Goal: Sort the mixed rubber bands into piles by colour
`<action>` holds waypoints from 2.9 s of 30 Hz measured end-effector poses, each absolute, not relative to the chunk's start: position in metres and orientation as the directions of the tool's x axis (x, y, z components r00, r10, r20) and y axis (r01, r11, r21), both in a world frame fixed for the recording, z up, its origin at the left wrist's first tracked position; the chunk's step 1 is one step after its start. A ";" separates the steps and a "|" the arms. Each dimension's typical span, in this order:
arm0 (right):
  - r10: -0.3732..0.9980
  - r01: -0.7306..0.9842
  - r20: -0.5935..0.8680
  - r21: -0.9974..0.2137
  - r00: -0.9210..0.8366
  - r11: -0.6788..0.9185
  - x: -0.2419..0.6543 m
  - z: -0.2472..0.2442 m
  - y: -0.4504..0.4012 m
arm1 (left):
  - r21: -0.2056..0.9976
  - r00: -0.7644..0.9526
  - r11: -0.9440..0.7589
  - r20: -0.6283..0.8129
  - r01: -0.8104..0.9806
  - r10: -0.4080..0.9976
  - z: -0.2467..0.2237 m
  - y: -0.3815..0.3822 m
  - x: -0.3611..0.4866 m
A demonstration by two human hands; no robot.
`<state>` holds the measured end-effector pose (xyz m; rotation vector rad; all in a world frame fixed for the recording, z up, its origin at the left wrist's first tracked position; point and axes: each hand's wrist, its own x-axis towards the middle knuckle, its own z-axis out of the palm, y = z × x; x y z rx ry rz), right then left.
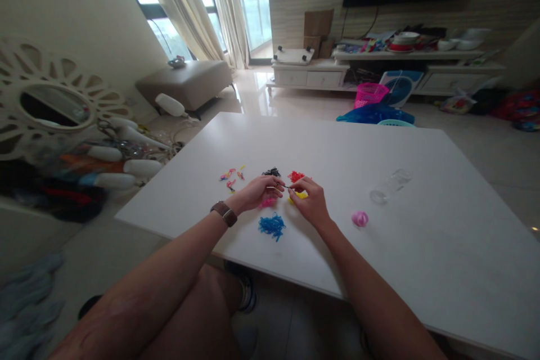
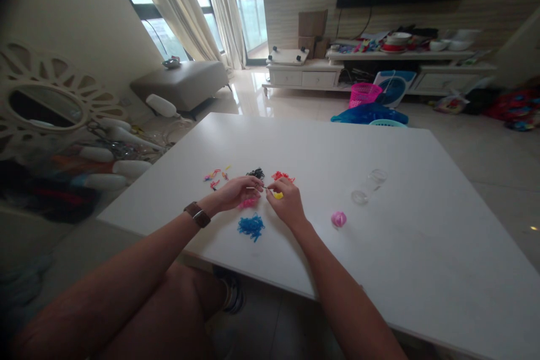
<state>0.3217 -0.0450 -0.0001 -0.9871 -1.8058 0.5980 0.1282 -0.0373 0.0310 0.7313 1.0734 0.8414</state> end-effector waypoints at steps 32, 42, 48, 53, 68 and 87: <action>0.849 0.355 0.495 -0.772 -0.187 0.528 0.321 -0.005 -0.041 | 0.923 -0.249 0.376 -0.384 -0.081 0.889 0.008 -0.015 0.079; 0.854 0.364 0.477 -0.773 -0.207 0.519 0.321 -0.007 -0.040 | 0.929 -0.213 0.354 -0.370 -0.110 0.904 0.005 -0.013 0.083; 0.857 0.370 0.466 -0.773 -0.219 0.515 0.321 -0.006 -0.041 | 0.905 -0.162 0.357 -0.398 -0.233 0.903 0.015 -0.013 0.087; 0.848 0.379 0.480 -0.759 -0.226 0.530 0.320 -0.007 -0.041 | 0.820 0.088 0.446 -0.446 -0.360 0.891 0.031 -0.020 0.099; 0.787 0.389 0.536 -0.685 -0.304 0.616 0.322 -0.008 -0.041 | 0.833 0.463 0.505 -0.365 -0.225 0.808 0.024 -0.034 0.120; 0.865 0.442 0.502 -0.780 0.016 0.444 0.330 0.003 -0.040 | 0.897 0.248 0.434 -0.403 -0.083 0.881 0.028 -0.033 0.119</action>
